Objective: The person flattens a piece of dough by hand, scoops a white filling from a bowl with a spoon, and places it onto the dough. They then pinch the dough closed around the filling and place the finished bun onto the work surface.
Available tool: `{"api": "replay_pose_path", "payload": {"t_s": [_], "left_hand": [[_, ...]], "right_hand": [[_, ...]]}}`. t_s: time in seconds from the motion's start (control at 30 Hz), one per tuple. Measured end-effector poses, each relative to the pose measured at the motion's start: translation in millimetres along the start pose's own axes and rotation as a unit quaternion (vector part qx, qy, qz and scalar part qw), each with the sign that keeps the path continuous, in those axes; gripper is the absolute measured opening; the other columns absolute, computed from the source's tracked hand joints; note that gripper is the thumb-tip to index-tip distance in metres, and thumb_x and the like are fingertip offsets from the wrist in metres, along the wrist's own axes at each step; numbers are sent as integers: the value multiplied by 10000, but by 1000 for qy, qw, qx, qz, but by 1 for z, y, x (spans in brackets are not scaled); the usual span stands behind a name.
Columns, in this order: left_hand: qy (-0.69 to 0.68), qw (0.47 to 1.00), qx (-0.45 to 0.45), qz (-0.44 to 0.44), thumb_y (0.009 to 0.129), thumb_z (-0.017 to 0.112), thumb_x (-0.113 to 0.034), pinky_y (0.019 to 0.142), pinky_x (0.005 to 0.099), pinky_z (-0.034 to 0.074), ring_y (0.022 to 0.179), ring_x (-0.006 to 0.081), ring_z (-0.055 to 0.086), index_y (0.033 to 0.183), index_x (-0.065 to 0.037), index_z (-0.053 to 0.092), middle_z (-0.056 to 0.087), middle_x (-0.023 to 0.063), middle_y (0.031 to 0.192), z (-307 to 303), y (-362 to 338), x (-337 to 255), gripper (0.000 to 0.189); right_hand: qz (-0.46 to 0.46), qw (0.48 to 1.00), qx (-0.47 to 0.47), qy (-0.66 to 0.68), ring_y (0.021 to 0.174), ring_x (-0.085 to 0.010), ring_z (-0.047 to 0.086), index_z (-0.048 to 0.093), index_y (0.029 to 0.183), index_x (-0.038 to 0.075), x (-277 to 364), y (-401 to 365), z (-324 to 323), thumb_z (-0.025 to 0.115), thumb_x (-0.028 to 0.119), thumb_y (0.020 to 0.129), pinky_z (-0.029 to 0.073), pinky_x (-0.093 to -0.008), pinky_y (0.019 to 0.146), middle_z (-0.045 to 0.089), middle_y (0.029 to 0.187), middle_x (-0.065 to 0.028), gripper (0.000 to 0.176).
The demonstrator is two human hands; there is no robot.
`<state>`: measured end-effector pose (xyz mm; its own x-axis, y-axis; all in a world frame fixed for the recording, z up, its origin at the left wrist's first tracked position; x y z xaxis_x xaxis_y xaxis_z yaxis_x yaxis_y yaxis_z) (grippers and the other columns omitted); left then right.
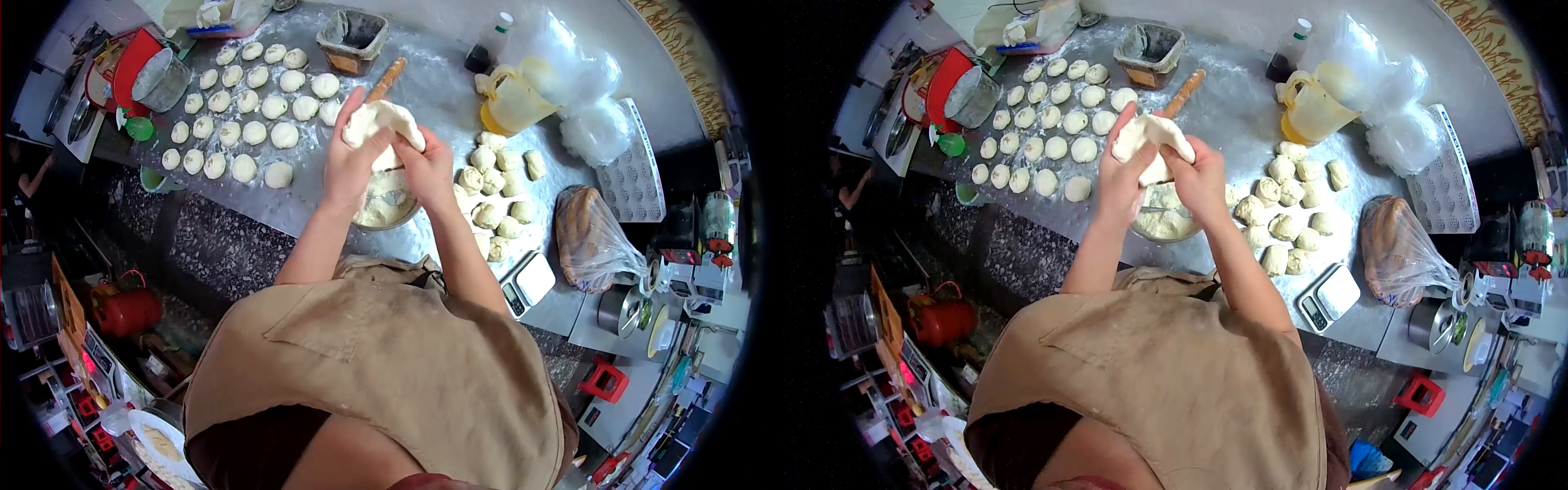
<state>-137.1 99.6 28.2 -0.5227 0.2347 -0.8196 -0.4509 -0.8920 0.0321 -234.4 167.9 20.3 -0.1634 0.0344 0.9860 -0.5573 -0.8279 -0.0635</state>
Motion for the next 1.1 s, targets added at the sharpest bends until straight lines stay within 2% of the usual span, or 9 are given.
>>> {"api": "replay_pose_path", "payload": {"t_s": [0.1, 0.2, 0.4, 0.5, 0.6, 0.77, 0.87, 0.93, 1.1], "left_hand": [[-71, 996, 0, -50, 893, 546, -190, 903, 340, 458, 1089, 225, 517, 1262, 9, 403, 500, 146, 1227, -6, 4, 2, 444], [-120, 992, -40, -4, 894, 544, -158, 869, 323, 471, 1031, 197, 548, 1227, 24, 435, 550, 126, 1166, -2, 2, 1, 395], [-207, 977, -25, -42, 863, 573, -106, 868, 335, 469, 1016, 202, 548, 1190, -5, 458, 545, 118, 1165, -29, -1, 4, 361], [138, 974, 174, -46, 751, 651, 7, 771, 260, 477, 925, 135, 569, 1140, -25, 514, 589, 80, 1060, -9, -6, -15, 414], [348, 924, 159, -17, 793, 641, -13, 713, 226, 463, 857, 89, 560, 1113, -33, 533, 607, 29, 944, -13, 0, -6, 339], [186, 972, 141, 31, 810, 640, -47, 750, 235, 461, 871, 93, 555, 1000, -24, 557, 596, 27, 948, -8, -7, -6, 208], [224, 966, 128, -28, 807, 652, -68, 781, 239, 458, 913, 103, 551, 1049, -16, 550, 589, 43, 992, -4, -7, -12, 267], [249, 958, 145, -3, 797, 672, -93, 769, 236, 461, 914, 101, 553, 1103, -8, 540, 591, 45, 1016, -6, 0, -13, 343], [309, 938, 137, -77, 806, 666, -98, 740, 227, 467, 871, 88, 562, 1094, -3, 566, 610, 36, 992, 0, -10, -6, 319]], "right_hand": [[24, 998, 51, -2, 737, -78, 559, 593, 993, 2, 7, -4, 9, 596, 84, 848, 474, -232, 630, 609, 844, -10, 167], [70, 960, 24, 270, 780, -102, 571, 561, 1022, 9, -1, -8, 16, 594, 64, 841, 504, -261, 641, 604, 903, -44, 193], [-15, 999, 50, 11, 694, -97, 571, 580, 957, 11, 16, 6, -8, 598, 31, 796, 484, -240, 600, 604, 806, -33, 163], [22, 987, 135, -82, 677, -75, 545, 596, 957, 25, 37, 12, -18, 634, 74, 767, 454, -222, 594, 594, 776, -2, 199], [22, 957, 215, -192, 692, -75, 530, 592, 993, 32, 47, 9, -11, 668, 103, 753, 451, -226, 627, 591, 804, 13, 262], [-63, 936, 168, -302, 693, -101, 538, 608, 1000, 19, 53, 7, -16, 684, 114, 748, 458, -260, 637, 604, 800, -20, 280], [-48, 921, 141, -359, 703, -105, 548, 631, 946, 8, 51, 5, -12, 689, 112, 749, 455, -265, 639, 604, 793, -64, 230], [-170, 942, 109, -267, 688, -246, 587, 648, 920, 34, 63, -1, -9, 682, 129, 732, 453, -324, 622, 610, 793, -126, 214], [-227, 902, 83, -357, 656, -234, 567, 643, 900, 35, 61, 1, -7, 678, 116, 739, 444, -320, 599, 572, 745, -111, 183]]}}
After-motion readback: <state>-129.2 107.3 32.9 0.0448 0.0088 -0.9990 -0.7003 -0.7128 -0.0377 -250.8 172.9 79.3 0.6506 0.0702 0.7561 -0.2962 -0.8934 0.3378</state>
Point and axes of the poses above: each hand's wrist, its own y-axis towards the middle knuckle, its own z-axis out of the palm, x = y × z, the point moved 5 cm from there along y, towards the middle knuckle
